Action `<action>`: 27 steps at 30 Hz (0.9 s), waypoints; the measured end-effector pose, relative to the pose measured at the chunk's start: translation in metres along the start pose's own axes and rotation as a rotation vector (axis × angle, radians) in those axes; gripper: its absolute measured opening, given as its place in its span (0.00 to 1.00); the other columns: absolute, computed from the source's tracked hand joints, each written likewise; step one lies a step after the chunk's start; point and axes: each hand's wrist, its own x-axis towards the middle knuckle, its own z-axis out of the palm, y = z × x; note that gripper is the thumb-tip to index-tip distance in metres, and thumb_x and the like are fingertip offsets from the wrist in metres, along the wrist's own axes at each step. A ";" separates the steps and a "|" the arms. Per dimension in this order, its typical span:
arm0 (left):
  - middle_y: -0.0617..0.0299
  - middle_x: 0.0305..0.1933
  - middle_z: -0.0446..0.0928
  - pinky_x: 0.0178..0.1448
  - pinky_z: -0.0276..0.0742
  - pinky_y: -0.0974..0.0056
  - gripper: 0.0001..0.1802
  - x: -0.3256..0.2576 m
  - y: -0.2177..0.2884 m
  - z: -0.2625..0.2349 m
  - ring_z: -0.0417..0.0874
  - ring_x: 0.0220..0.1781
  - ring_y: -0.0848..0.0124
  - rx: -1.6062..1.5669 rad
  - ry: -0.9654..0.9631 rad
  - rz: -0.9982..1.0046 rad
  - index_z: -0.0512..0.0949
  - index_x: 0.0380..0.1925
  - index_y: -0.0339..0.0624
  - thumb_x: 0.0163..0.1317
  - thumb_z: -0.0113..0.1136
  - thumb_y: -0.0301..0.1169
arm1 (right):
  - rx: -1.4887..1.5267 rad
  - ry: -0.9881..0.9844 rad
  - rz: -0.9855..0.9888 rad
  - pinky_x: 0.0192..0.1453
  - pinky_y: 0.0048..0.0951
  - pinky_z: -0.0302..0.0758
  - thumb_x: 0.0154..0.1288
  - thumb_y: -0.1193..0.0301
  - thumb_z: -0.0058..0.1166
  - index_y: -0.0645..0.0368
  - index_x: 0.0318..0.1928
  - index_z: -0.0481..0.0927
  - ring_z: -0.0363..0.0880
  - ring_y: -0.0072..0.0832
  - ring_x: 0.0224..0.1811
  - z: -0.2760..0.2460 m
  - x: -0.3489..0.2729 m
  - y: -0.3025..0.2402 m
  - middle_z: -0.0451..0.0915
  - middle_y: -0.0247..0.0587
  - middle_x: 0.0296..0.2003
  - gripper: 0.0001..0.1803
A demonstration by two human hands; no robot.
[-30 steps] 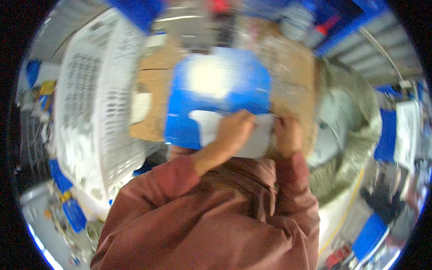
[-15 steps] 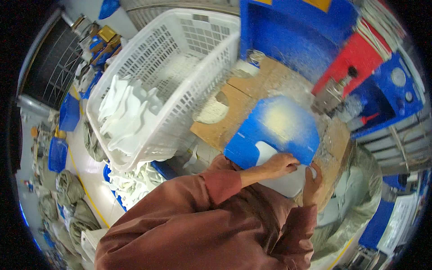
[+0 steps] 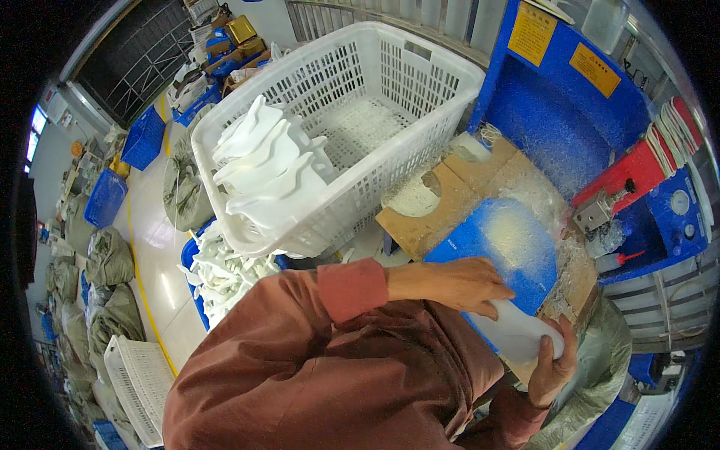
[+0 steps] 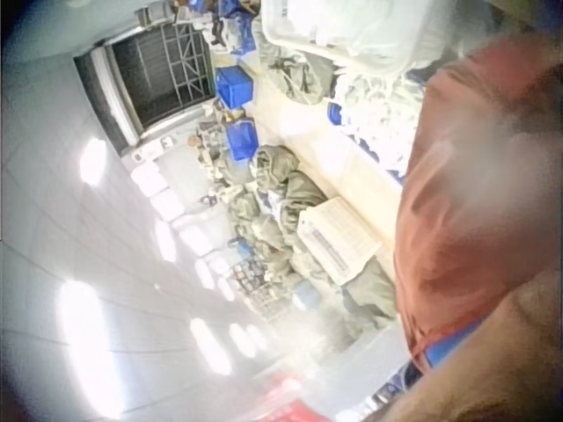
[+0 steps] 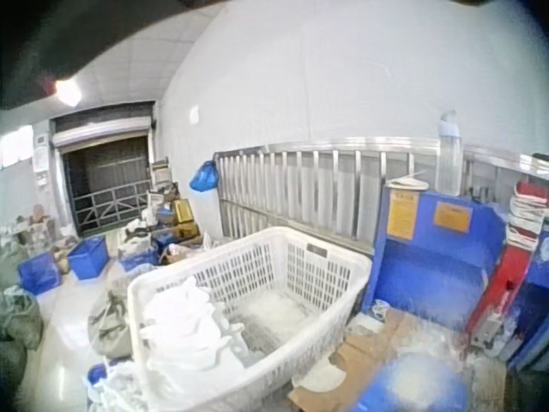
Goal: The person takes die-cut white foam shoe components from a large sack, tears or trims excess foam from the edges by hand, and places the finished pieces into a plastic basket. They repeat this cycle with one piece at a time throughout the episode.
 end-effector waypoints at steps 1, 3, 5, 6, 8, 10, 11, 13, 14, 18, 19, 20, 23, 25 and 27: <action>0.46 0.41 0.85 0.53 0.77 0.47 0.22 -0.004 0.007 -0.009 0.85 0.47 0.46 -0.028 -0.049 -0.020 0.82 0.51 0.39 0.67 0.66 0.44 | 0.017 -0.011 -0.019 0.62 0.37 0.76 0.78 0.75 0.53 0.64 0.69 0.75 0.83 0.33 0.53 -0.001 -0.002 -0.002 0.85 0.47 0.52 0.22; 0.44 0.34 0.84 0.45 0.78 0.47 0.20 -0.016 0.016 -0.028 0.84 0.39 0.44 -0.072 -0.105 -0.015 0.83 0.44 0.37 0.67 0.66 0.44 | 0.139 -0.033 -0.040 0.61 0.37 0.76 0.79 0.73 0.54 0.64 0.69 0.75 0.83 0.33 0.52 -0.003 -0.004 -0.005 0.85 0.48 0.51 0.22; 0.43 0.29 0.82 0.38 0.77 0.46 0.19 -0.028 0.022 -0.041 0.83 0.33 0.41 -0.096 -0.131 0.015 0.83 0.36 0.35 0.66 0.66 0.44 | 0.063 -0.024 -0.055 0.61 0.37 0.76 0.79 0.70 0.56 0.63 0.69 0.75 0.83 0.33 0.52 0.001 -0.005 -0.003 0.86 0.49 0.50 0.23; 0.43 0.28 0.81 0.38 0.77 0.46 0.19 -0.033 0.025 -0.045 0.83 0.33 0.41 -0.091 -0.097 0.037 0.83 0.34 0.35 0.66 0.66 0.44 | 0.091 -0.032 -0.058 0.62 0.37 0.76 0.79 0.68 0.57 0.63 0.69 0.75 0.83 0.33 0.52 0.004 -0.006 -0.002 0.86 0.49 0.50 0.23; 0.43 0.25 0.79 0.38 0.76 0.46 0.19 -0.044 0.032 -0.052 0.83 0.32 0.42 -0.055 -0.042 0.057 0.84 0.31 0.35 0.66 0.66 0.42 | 0.046 -0.008 -0.083 0.62 0.38 0.76 0.79 0.67 0.57 0.64 0.69 0.75 0.83 0.33 0.53 0.013 -0.006 0.001 0.86 0.49 0.50 0.24; 0.44 0.28 0.81 0.40 0.77 0.47 0.17 -0.053 0.037 -0.063 0.84 0.34 0.43 -0.048 -0.080 -0.030 0.84 0.34 0.35 0.67 0.66 0.41 | 0.064 0.003 -0.103 0.63 0.38 0.76 0.78 0.67 0.58 0.64 0.69 0.75 0.83 0.34 0.53 0.024 -0.003 0.002 0.86 0.49 0.50 0.25; 0.44 0.29 0.82 0.41 0.78 0.47 0.17 -0.058 0.039 -0.069 0.84 0.36 0.43 -0.032 -0.101 -0.085 0.84 0.36 0.35 0.67 0.66 0.41 | 0.078 0.006 -0.111 0.63 0.38 0.75 0.78 0.67 0.58 0.65 0.70 0.75 0.83 0.34 0.53 0.030 -0.001 0.001 0.86 0.49 0.51 0.25; 0.44 0.35 0.84 0.44 0.80 0.49 0.16 -0.071 0.046 -0.082 0.85 0.39 0.45 -0.049 -0.037 -0.094 0.84 0.42 0.36 0.68 0.66 0.40 | 0.137 0.027 -0.100 0.64 0.38 0.75 0.78 0.66 0.57 0.65 0.71 0.73 0.83 0.34 0.54 0.037 0.004 -0.004 0.86 0.49 0.52 0.27; 0.45 0.38 0.85 0.46 0.81 0.49 0.16 -0.080 0.050 -0.089 0.86 0.41 0.47 -0.044 -0.025 -0.144 0.84 0.45 0.36 0.68 0.66 0.39 | 0.181 0.044 -0.080 0.65 0.38 0.75 0.78 0.66 0.57 0.65 0.72 0.72 0.83 0.34 0.54 0.041 0.007 -0.008 0.85 0.49 0.52 0.28; 0.47 0.50 0.86 0.51 0.83 0.55 0.22 -0.127 0.055 -0.137 0.88 0.48 0.55 -0.023 0.051 -0.190 0.81 0.59 0.40 0.70 0.67 0.38 | 0.383 -0.018 -0.050 0.65 0.40 0.76 0.79 0.61 0.57 0.62 0.77 0.65 0.81 0.37 0.58 0.059 0.019 -0.021 0.80 0.50 0.61 0.34; 0.49 0.52 0.87 0.52 0.84 0.57 0.23 -0.144 0.056 -0.153 0.89 0.49 0.58 -0.012 0.081 -0.227 0.80 0.62 0.41 0.71 0.67 0.38 | 0.467 -0.059 -0.020 0.65 0.41 0.76 0.79 0.60 0.57 0.62 0.77 0.65 0.81 0.38 0.59 0.063 0.021 -0.022 0.79 0.51 0.63 0.34; 0.52 0.54 0.87 0.53 0.84 0.58 0.23 -0.161 0.056 -0.171 0.89 0.49 0.61 0.071 0.164 -0.335 0.80 0.64 0.44 0.72 0.66 0.38 | 0.480 -0.069 -0.020 0.64 0.42 0.79 0.79 0.59 0.56 0.61 0.77 0.65 0.81 0.40 0.61 0.068 0.025 -0.022 0.77 0.51 0.66 0.34; 0.56 0.58 0.84 0.60 0.82 0.58 0.22 -0.230 0.061 -0.230 0.87 0.52 0.63 0.054 0.559 -0.583 0.79 0.65 0.44 0.76 0.60 0.39 | 0.504 -0.105 0.049 0.60 0.41 0.82 0.80 0.61 0.55 0.60 0.77 0.65 0.81 0.41 0.62 0.073 0.026 -0.012 0.77 0.51 0.67 0.33; 0.59 0.62 0.82 0.65 0.78 0.61 0.22 -0.280 0.067 -0.271 0.83 0.57 0.67 0.019 0.745 -0.689 0.78 0.67 0.44 0.77 0.59 0.37 | 0.502 -0.182 0.088 0.55 0.39 0.84 0.81 0.65 0.54 0.59 0.77 0.66 0.83 0.37 0.59 0.075 0.023 0.002 0.78 0.49 0.65 0.29; 0.60 0.65 0.80 0.70 0.72 0.65 0.23 -0.321 0.068 -0.301 0.79 0.63 0.71 0.264 0.868 -0.760 0.77 0.69 0.43 0.77 0.59 0.35 | 0.468 -0.246 0.162 0.54 0.38 0.84 0.81 0.67 0.53 0.59 0.76 0.68 0.84 0.36 0.57 0.072 0.017 0.019 0.79 0.49 0.64 0.28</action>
